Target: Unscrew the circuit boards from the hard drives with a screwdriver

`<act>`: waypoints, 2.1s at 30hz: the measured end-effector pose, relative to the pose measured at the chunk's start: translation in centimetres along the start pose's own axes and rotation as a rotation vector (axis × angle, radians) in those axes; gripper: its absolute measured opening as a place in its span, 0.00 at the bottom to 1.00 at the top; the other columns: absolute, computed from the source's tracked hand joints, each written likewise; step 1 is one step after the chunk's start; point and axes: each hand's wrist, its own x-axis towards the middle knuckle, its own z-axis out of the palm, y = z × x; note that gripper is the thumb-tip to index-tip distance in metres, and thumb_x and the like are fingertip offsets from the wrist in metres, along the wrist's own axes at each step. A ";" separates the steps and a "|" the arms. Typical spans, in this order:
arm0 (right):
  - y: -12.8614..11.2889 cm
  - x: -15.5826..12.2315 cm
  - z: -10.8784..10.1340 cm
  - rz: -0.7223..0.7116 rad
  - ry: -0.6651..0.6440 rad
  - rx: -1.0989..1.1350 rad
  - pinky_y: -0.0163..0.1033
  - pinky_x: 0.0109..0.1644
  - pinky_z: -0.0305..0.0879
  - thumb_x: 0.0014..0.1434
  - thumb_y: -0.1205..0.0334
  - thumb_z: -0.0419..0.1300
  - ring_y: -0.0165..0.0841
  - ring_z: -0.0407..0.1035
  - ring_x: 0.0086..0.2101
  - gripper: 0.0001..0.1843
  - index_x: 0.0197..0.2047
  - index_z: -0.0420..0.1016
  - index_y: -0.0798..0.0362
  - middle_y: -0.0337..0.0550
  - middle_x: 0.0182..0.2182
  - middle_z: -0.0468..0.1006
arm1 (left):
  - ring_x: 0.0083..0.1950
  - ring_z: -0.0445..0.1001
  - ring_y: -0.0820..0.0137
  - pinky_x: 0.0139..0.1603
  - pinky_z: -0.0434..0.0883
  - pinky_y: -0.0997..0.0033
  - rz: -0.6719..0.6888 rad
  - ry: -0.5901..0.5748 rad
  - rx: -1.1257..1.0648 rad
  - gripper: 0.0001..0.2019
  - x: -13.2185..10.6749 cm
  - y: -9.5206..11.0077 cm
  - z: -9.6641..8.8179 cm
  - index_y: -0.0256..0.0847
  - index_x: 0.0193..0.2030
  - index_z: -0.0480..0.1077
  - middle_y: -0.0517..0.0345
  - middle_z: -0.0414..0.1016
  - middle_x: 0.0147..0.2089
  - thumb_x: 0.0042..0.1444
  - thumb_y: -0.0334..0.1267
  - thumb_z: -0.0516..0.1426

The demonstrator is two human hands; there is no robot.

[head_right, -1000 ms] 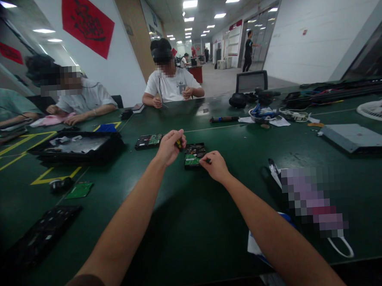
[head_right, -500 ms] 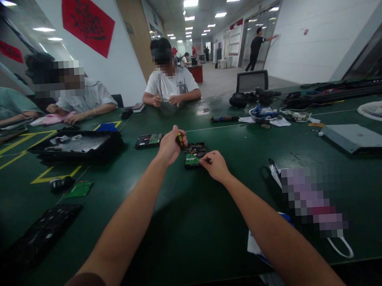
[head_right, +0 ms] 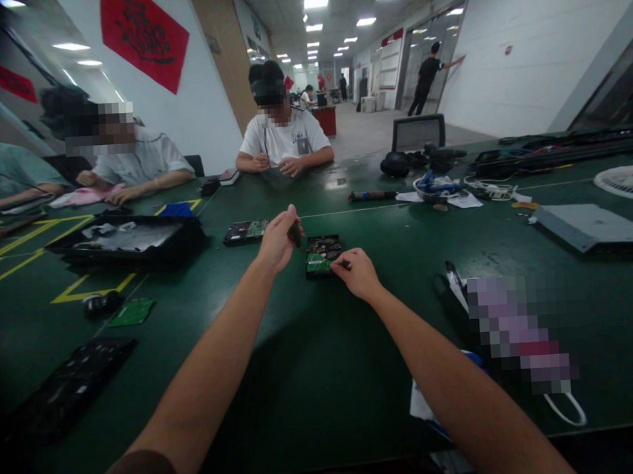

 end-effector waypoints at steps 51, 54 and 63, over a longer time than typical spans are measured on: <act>-0.3 -0.1 -0.3 0.003 -0.005 0.006 0.41 0.43 0.72 0.62 0.54 0.66 0.31 0.71 0.36 0.09 0.39 0.83 0.50 0.46 0.47 0.73 | 0.30 0.67 0.73 0.31 0.65 0.74 0.034 -0.029 0.135 0.23 -0.1 0.5 -0.3 0.41 0.26 0.70 0.61 0.66 0.27 0.54 0.59 0.66; -0.2 -0.1 -0.2 0.013 -0.006 -0.002 0.42 0.42 0.72 0.62 0.54 0.66 0.31 0.71 0.35 0.09 0.40 0.83 0.49 0.46 0.48 0.73 | 0.32 0.66 0.72 0.31 0.64 0.74 0.086 -0.038 0.213 0.20 -0.1 0.8 -0.5 0.41 0.28 0.75 0.60 0.68 0.28 0.55 0.57 0.67; -0.2 0.0 -0.1 -0.008 0.011 0.009 0.41 0.44 0.72 0.61 0.56 0.67 0.32 0.71 0.37 0.07 0.39 0.83 0.50 0.46 0.47 0.73 | 0.29 0.73 0.72 0.32 0.69 0.71 0.007 -0.106 -0.009 0.12 -0.1 0.0 -0.1 0.41 0.34 0.69 0.59 0.75 0.31 0.60 0.47 0.61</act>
